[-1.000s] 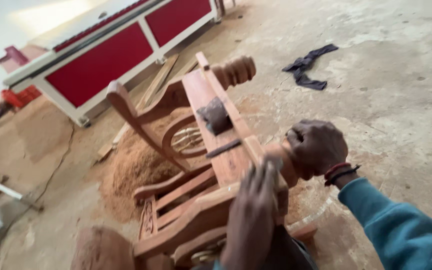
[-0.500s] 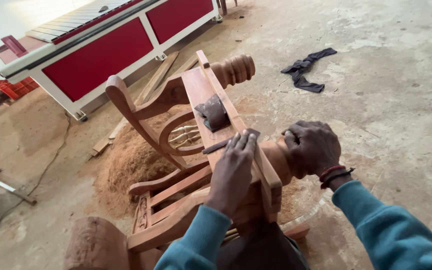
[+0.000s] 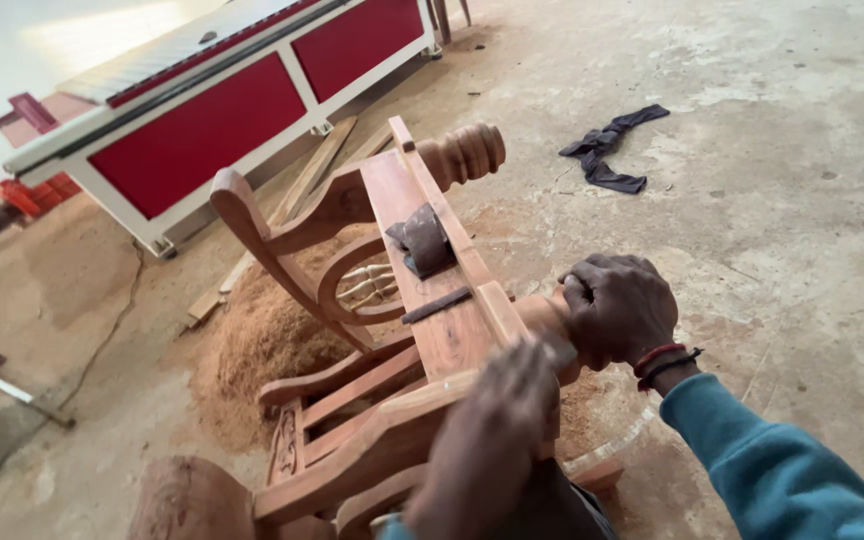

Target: The person sands the wooden frame of a chair by hand using pieces of sandpaper, smoothing the surface of the legs and decorative backrest components.

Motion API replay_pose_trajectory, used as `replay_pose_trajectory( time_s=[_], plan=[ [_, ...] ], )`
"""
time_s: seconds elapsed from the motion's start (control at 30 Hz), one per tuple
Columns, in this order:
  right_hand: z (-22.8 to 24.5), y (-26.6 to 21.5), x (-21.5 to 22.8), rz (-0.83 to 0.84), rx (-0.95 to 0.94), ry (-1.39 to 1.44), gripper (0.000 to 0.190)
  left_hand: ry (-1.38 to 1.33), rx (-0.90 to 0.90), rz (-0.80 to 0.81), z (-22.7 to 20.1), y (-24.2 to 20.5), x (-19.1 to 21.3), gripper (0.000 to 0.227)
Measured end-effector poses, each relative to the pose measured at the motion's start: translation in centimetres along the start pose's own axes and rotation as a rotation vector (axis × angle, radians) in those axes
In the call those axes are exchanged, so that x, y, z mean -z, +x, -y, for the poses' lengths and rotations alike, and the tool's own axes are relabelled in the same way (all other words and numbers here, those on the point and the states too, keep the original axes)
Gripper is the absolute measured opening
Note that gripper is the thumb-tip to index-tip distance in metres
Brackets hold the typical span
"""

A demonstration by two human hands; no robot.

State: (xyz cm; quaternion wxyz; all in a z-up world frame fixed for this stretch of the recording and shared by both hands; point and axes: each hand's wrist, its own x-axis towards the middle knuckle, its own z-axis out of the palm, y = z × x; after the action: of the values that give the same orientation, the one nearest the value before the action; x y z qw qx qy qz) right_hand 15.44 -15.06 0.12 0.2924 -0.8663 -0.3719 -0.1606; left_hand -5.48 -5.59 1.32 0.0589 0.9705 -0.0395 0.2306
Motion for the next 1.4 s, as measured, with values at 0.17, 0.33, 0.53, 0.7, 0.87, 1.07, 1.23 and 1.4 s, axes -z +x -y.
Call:
replay_pose_trajectory(
  time_s=[0.17,0.33,0.53,0.7,0.87,1.07,1.23,1.4],
  plan=[
    [-0.1,-0.1,0.1,0.050,0.002,-0.008,0.030,0.068,0.005,-0.097,4.0,2.4,-0.2,0.052],
    [0.0,0.5,1.4,0.249,-0.045,0.062,0.031,-0.223,0.221,-0.199,4.2,5.3,1.7,0.050],
    [0.1,0.5,6.3,0.356,0.316,0.863,0.073,-0.551,0.195,-0.394,1.2,4.0,5.0,0.016],
    [2.2,-1.0,7.6,0.504,0.023,0.834,0.040,-0.831,0.262,-0.337,0.3,3.8,4.7,0.018],
    [1.6,-0.4,7.6,0.372,0.099,0.704,0.019,-0.740,0.325,-0.345,3.6,3.0,2.3,0.050],
    [3.7,0.2,7.7,0.382,0.203,0.151,0.032,-0.296,0.525,-0.211,8.5,0.3,-1.0,0.079],
    [5.3,0.2,6.6,0.336,0.659,0.015,0.058,-0.176,0.667,-0.065,8.9,1.1,-2.0,0.093],
    [5.5,0.3,4.4,0.331,0.720,0.002,0.055,-0.094,0.641,0.108,8.5,1.4,-1.3,0.087]
  ],
)
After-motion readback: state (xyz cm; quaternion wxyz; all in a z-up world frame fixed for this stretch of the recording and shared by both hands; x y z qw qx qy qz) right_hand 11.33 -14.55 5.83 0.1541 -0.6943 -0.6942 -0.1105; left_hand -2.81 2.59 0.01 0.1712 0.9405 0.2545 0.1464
